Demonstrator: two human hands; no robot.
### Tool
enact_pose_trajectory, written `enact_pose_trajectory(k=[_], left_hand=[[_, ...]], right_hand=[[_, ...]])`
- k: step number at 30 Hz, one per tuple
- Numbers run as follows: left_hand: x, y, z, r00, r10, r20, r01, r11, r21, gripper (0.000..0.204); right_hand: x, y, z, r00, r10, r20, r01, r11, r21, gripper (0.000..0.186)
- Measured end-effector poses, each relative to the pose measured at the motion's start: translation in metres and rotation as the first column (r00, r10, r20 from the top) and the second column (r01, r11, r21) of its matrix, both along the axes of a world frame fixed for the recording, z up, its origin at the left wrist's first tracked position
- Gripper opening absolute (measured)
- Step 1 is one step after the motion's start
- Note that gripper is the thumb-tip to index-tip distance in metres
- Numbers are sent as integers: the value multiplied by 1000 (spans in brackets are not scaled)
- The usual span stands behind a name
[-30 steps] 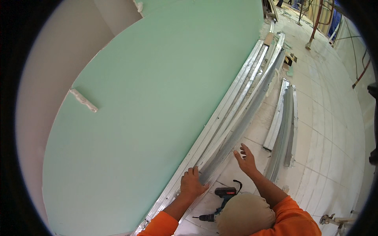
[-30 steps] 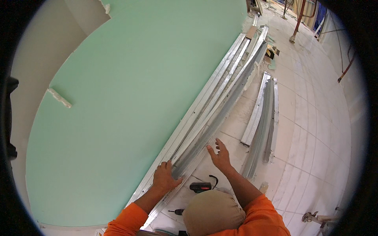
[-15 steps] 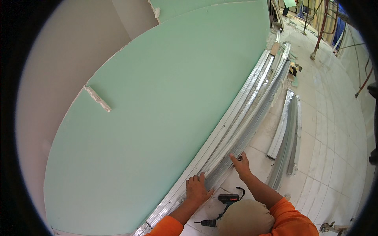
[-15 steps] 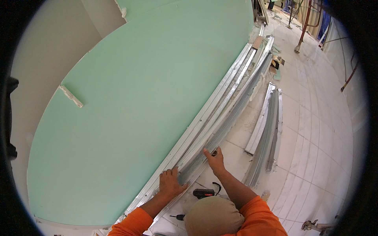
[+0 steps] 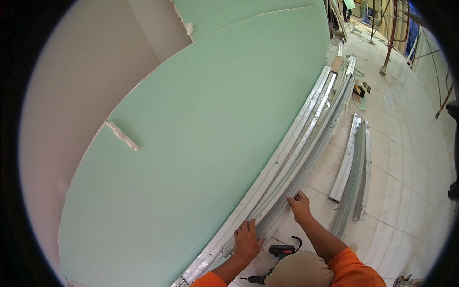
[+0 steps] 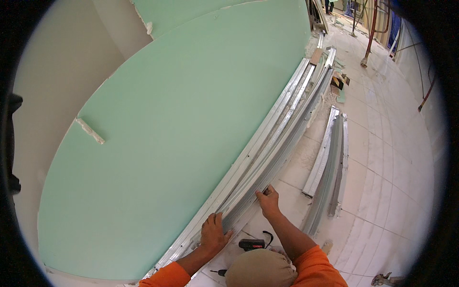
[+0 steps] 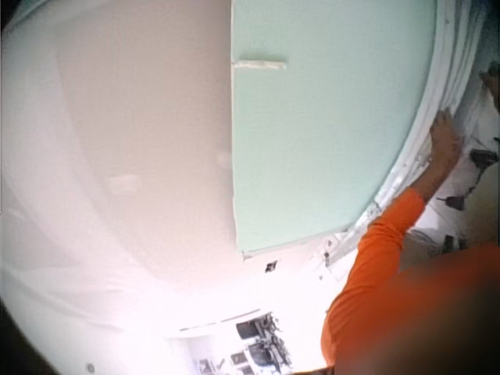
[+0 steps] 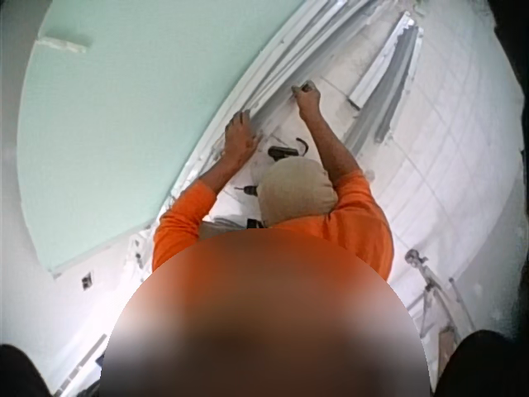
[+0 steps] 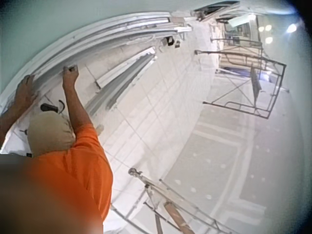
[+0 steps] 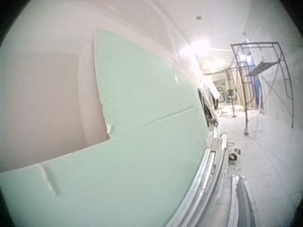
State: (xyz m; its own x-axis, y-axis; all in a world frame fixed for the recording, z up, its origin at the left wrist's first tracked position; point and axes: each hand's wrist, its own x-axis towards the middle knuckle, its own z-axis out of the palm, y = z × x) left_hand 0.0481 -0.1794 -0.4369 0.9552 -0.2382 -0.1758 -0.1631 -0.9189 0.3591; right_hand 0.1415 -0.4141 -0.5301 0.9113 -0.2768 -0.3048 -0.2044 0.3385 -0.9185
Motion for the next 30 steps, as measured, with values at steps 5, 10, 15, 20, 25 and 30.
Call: enact_pose_trajectory(k=[5, 10, 15, 20, 25, 30], left_hand=[[4, -4, -1, 998, -11, 64, 10, 1000, 23, 88], [-2, -10, -5, 999, -31, -18, 31, 999, 27, 88], [-2, -7, 2, 994, -102, 45, 99, 993, 59, 84], [5, -3, 13, 990, -118, 78, 118, 993, 12, 82], [8, 5, 23, 990, -99, 105, 105, 993, -58, 81], [20, 24, 42, 985, -61, 160, 86, 985, -150, 81]], right_hand=[[9, -17, 10, 984, 144, -110, -166, 958, -235, 42], [-13, -37, 1, 991, -80, -110, -62, 454, -889, 71], [-39, -37, -10, 993, -20, -115, -79, 602, -794, 79], [-39, -14, 3, 989, 122, 88, -4, 606, -795, 81], [-33, 5, 18, 985, 166, 44, -59, 567, -822, 81], [-33, 3, 16, 976, 190, 106, -5, 504, -864, 75]])
